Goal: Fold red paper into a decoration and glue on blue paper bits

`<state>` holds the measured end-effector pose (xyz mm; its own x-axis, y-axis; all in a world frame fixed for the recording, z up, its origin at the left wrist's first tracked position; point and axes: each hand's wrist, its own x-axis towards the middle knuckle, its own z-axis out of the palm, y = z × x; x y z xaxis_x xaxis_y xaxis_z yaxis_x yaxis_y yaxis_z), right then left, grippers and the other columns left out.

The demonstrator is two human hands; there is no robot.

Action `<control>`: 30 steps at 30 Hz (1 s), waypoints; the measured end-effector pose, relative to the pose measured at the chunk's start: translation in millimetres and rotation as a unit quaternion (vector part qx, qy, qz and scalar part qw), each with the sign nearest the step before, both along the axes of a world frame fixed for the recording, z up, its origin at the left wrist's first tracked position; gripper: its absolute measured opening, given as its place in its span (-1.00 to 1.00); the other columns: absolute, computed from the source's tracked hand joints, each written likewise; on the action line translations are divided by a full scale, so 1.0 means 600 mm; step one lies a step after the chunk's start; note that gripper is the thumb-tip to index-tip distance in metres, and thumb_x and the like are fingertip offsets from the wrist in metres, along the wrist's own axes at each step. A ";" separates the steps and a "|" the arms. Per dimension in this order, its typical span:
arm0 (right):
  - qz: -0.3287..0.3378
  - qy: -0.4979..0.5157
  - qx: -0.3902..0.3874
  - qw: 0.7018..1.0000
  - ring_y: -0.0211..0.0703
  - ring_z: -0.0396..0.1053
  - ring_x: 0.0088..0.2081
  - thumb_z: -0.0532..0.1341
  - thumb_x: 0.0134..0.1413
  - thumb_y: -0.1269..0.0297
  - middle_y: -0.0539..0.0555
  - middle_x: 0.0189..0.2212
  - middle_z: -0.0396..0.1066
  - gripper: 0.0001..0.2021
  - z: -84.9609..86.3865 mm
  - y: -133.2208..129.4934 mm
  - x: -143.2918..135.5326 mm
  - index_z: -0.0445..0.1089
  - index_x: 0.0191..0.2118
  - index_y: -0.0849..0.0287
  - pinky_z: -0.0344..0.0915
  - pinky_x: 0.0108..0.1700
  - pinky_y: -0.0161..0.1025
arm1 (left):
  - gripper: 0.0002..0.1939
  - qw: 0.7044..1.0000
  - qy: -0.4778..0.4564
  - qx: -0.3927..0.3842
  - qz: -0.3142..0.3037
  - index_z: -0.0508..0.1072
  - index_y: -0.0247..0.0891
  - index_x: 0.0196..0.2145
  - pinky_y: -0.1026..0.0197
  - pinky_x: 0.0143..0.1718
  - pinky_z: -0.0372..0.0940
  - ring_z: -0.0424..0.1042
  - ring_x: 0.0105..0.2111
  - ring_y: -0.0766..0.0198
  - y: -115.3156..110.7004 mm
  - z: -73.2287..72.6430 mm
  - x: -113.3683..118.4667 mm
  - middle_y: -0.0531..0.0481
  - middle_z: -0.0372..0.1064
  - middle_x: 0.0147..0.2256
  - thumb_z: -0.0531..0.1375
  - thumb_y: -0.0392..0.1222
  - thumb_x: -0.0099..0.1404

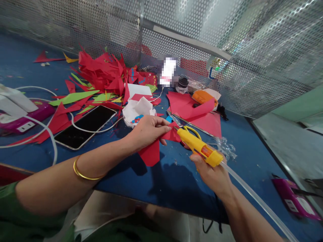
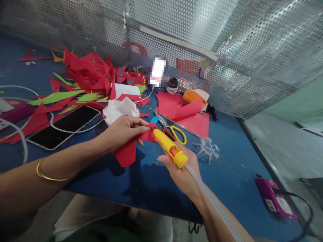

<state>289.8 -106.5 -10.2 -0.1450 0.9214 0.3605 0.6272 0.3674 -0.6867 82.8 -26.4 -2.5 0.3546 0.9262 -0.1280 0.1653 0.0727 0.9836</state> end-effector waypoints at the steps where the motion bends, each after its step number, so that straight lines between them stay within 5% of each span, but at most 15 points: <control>1: -0.001 -0.001 0.001 1.000 -0.24 0.27 -0.56 0.19 0.19 -0.13 -0.07 -0.64 0.25 -0.60 0.000 0.001 0.000 0.47 -0.32 0.14 0.25 -0.49 -0.27 | -0.89 1.000 -0.001 0.002 -0.002 0.53 -0.28 -0.32 0.35 -0.53 0.26 0.47 -0.61 0.36 0.000 -0.001 0.000 0.11 0.39 -0.58 0.22 -0.21 0.29; 4: -0.014 -0.006 0.010 1.000 -0.27 0.24 -0.57 0.20 0.18 -0.12 -0.05 -0.60 0.30 -0.61 -0.003 0.003 0.001 0.43 -0.39 0.14 0.24 -0.50 -0.28 | -0.89 1.000 -0.003 0.005 -0.002 0.52 -0.29 -0.31 0.36 -0.56 0.23 0.47 -0.61 0.36 0.001 -0.001 0.000 0.11 0.40 -0.57 0.22 -0.22 0.29; 10: -0.031 0.011 0.028 0.999 -0.19 0.29 -0.54 0.21 0.19 -0.10 -0.13 -0.76 0.06 -0.63 -0.007 0.004 0.007 0.46 -0.39 0.12 0.27 -0.47 -0.27 | -0.90 1.000 0.014 0.001 0.015 0.51 -0.30 -0.32 0.36 -0.55 0.24 0.44 -0.64 0.38 -0.001 0.005 -0.001 0.11 0.41 -0.62 0.19 -0.25 0.31; 20: -0.046 0.020 -0.001 0.999 -0.21 0.27 -0.56 0.22 0.13 -0.11 -0.07 -0.70 0.21 -0.62 -0.003 0.013 0.010 0.51 -0.37 0.13 0.23 -0.52 -0.27 | -0.91 1.000 0.009 -0.002 0.019 0.50 -0.28 -0.33 0.36 -0.56 0.24 0.45 -0.63 0.37 -0.001 0.000 0.000 0.12 0.39 -0.61 0.21 -0.23 0.29; 25: -0.057 0.123 -0.097 0.986 -0.25 0.21 -0.64 0.15 0.15 -0.16 -0.06 -0.71 0.24 -0.54 -0.007 0.037 0.027 0.51 -0.35 0.17 0.20 -0.57 -0.28 | -0.89 1.000 -0.012 -0.003 0.020 0.49 -0.27 -0.33 0.35 -0.58 0.23 0.50 -0.59 0.33 -0.002 0.000 -0.002 0.10 0.41 -0.57 0.23 -0.17 0.26; 30: -0.028 0.279 -0.190 0.941 -0.29 0.28 -0.53 0.33 -0.10 0.16 0.02 -0.49 0.44 -0.76 0.003 0.046 0.023 0.48 -0.31 0.19 0.31 -0.43 -0.25 | -0.85 1.000 -0.002 -0.009 0.020 0.51 -0.28 -0.30 0.37 -0.63 0.16 0.44 -0.62 0.35 -0.005 0.006 -0.003 0.07 0.43 -0.60 0.24 -0.14 0.25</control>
